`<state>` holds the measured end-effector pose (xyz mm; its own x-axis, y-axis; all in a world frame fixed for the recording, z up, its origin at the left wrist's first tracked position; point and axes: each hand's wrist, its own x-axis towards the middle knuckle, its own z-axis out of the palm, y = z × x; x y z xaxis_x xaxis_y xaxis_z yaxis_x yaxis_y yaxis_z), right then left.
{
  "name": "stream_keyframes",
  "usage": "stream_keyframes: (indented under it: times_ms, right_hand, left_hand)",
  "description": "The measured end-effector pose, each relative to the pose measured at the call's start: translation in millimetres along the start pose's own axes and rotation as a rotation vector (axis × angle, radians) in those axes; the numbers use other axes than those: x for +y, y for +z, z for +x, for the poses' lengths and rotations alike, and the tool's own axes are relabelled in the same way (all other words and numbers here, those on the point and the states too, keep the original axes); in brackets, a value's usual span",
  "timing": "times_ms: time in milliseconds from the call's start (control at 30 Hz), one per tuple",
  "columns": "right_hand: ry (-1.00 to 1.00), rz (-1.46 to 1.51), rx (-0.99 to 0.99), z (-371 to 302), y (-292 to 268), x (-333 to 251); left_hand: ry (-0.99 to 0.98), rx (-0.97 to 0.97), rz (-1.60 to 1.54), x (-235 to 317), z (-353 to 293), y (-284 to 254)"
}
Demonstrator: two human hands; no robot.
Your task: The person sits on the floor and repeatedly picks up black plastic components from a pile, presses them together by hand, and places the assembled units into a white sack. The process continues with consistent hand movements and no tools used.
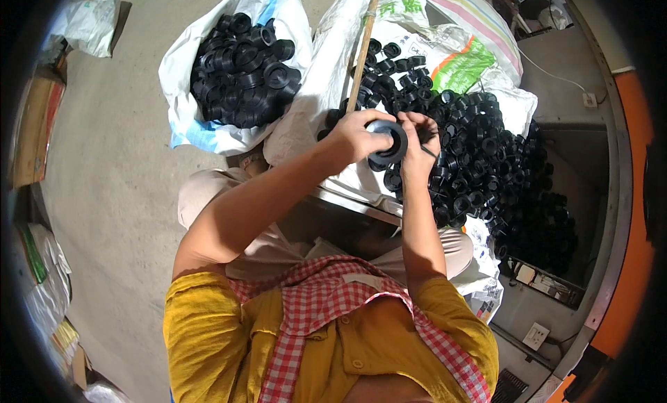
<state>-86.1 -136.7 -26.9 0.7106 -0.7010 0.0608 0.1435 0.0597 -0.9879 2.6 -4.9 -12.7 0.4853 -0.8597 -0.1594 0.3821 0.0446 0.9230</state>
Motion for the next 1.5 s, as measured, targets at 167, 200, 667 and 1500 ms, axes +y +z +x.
stream_keyframes:
  times_ms: [167, 200, 667, 1500]
  right_hand:
    - [0.085, -0.499, -0.119, 26.2, 22.7, 33.5]
    - [0.053, -0.484, -0.086, 32.9, 29.4, 43.2]
    - [0.628, -1.405, -0.381, 17.7, -66.7, 188.2]
    - [0.545, 0.046, 0.125, -81.5, -41.3, -16.4]
  left_hand:
    - [0.766, 0.391, 1.479, -18.1, -1.1, 2.8]
    - [0.758, 0.416, 1.501, -15.9, 1.6, 0.3]
    - [0.206, 0.879, 1.709, 68.1, -10.1, -80.6]
    - [0.178, -0.034, 0.774, -47.4, 0.9, 7.8]
